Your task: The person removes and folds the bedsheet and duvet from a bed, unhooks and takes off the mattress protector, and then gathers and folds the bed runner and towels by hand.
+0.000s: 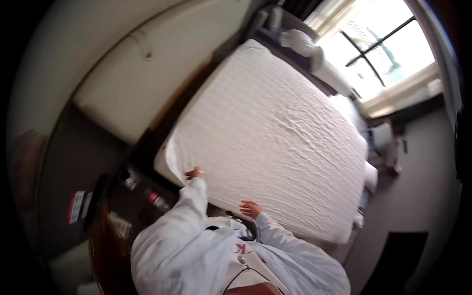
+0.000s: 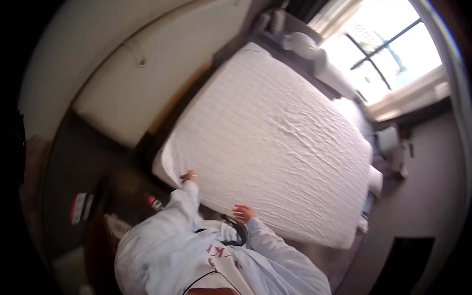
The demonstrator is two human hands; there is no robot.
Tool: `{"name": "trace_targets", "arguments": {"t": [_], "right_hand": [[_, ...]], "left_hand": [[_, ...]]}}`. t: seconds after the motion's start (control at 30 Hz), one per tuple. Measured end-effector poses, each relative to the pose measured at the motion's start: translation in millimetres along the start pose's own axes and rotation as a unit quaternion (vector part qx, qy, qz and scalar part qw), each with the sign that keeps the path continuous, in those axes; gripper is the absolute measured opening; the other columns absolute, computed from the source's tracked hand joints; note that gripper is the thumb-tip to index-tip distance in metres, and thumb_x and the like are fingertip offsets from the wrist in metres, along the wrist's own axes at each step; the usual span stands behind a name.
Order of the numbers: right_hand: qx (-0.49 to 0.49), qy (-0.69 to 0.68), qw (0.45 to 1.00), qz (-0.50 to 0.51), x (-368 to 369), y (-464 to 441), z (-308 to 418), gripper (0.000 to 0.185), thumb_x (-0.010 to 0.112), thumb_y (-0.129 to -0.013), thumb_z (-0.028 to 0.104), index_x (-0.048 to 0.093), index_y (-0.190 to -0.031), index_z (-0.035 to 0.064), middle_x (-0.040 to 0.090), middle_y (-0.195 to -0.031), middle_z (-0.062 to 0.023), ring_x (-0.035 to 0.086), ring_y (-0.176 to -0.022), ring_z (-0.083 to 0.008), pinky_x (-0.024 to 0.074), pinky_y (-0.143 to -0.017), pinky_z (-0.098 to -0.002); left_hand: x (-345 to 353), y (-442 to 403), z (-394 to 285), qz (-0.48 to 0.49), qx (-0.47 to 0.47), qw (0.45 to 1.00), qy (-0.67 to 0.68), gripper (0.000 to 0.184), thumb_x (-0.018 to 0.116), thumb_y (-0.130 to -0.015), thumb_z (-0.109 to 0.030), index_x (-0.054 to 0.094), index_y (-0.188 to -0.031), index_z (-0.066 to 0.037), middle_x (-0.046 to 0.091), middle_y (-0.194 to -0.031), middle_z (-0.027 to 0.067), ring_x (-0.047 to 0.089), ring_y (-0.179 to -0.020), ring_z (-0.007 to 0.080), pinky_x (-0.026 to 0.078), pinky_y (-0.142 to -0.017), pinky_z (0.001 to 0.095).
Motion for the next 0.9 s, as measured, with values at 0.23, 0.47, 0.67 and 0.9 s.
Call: {"name": "trace_targets", "arguments": {"t": [0.23, 0.47, 0.67, 0.9], "right_hand": [[-0.228, -0.043, 0.972, 0.036, -28.7, 7.3, 17.2, 0.021, 0.046, -0.083, 0.01, 0.056, -0.1, 0.0053, 0.063, -0.081, -0.0086, 0.061, -0.065, -0.0156, 0.0493, -0.055, -0.0269], [-0.061, -0.219, 0.968, -0.105, -117.7, -65.2, -82.6, 0.027, 0.046, -0.08, 0.007, 0.052, -0.107, 0.0099, 0.06, -0.079, -0.0091, 0.059, -0.064, -0.0201, 0.0477, -0.055, -0.0307], [-0.04, -0.406, 0.865, -0.291, -129.1, -103.0, -150.5, 0.018, 0.046, -0.083, 0.013, 0.05, -0.101, 0.01, 0.057, -0.077, -0.0092, 0.058, -0.063, -0.0201, 0.0487, -0.05, -0.0314], [-0.092, -0.478, 0.767, -0.418, -149.8, -118.3, -200.4, 0.025, 0.059, -0.08, 0.025, 0.052, -0.082, 0.0014, 0.053, -0.072, -0.0082, 0.057, -0.063, -0.0191, 0.0526, -0.055, -0.0322]], "left_hand": [[38.6, 36.4, -2.7, 0.25, 0.047, 0.63, -0.733, 0.033, 0.05, -0.079, -0.029, 0.054, -0.105, -0.009, 0.053, -0.1, 0.0138, 0.05, -0.089, 0.0291, 0.042, -0.075, 0.0414], [142.7, -24.0, -64.1, 0.307, 0.235, 0.106, -0.916, 0.027, 0.055, -0.078, -0.028, 0.058, -0.099, -0.011, 0.061, -0.085, 0.01, 0.056, -0.073, 0.0269, 0.045, -0.064, 0.0385], [191.0, -29.8, -131.9, 0.021, 0.24, 0.324, -0.915, 0.04, 0.06, -0.074, -0.03, 0.051, -0.108, -0.012, 0.054, -0.103, 0.0089, 0.053, -0.08, 0.0264, 0.043, -0.062, 0.0407], [225.5, -155.2, -165.1, -0.071, 0.429, 0.252, -0.864, 0.099, 0.068, -0.055, -0.055, 0.028, -0.127, -0.001, 0.034, -0.127, 0.0195, 0.041, -0.112, 0.0314, 0.033, -0.094, 0.0374]]}}
Point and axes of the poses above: each hand's wrist, its own y-axis away from the middle knuckle, its own x-axis out of the palm, z = x × y, the point moved 7 cm from there along -y, towards the middle knuckle
